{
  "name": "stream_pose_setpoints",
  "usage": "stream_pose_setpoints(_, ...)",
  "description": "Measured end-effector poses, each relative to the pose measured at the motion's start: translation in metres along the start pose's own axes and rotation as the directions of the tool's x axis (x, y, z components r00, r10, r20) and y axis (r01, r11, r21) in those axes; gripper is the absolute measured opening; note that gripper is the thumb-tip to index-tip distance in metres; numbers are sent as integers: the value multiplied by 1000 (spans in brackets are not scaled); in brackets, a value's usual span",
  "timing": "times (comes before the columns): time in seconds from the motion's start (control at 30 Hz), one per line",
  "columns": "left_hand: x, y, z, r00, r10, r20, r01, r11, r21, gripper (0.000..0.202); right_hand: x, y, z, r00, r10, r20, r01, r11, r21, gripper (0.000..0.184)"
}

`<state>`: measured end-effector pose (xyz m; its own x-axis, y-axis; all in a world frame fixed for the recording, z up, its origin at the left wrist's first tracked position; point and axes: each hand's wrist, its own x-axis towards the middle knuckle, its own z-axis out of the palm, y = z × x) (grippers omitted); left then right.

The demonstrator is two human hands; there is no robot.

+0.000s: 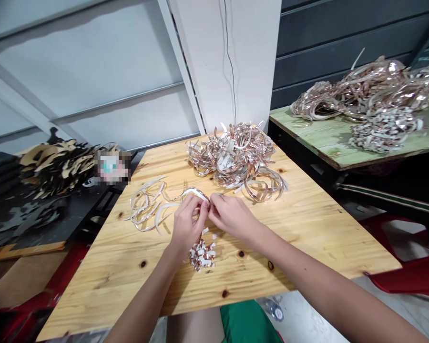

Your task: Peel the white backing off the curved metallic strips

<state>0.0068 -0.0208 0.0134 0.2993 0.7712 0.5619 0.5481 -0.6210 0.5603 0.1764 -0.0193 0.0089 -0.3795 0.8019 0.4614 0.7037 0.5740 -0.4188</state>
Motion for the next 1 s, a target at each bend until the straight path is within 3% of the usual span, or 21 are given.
stream_pose_setpoints(0.3, 2, 0, -6, 989, -74, 132, 73, 997, 14, 20, 1, -5, -2, 998, -14, 67, 21, 993, -112, 11)
stream_pose_setpoints(0.47, 5, 1, -8, 989, -90, 120, 96, 994, -44, 23, 2, -3, -5, 998, 19, 68, -30, 987, 161, 12)
stream_pose_setpoints(0.7, 4, -8, -2, 976, -189, 105, 212, 934, -287, 29, 6, -3, -8, 982, 147, 122, -190, 829, 527, 13)
stream_pose_setpoints(0.83, 1, -8, -1, 961, -240, 140, 276, 887, -370, 28, 5, -1, -4, 975, 206, 80, -213, 773, 597, 7)
stream_pose_setpoints(1.0, 2, -3, -9, 957, -187, 221, 235, 948, -214, 24, 3, -1, -3, 981, 194, -9, -157, 820, 551, 9)
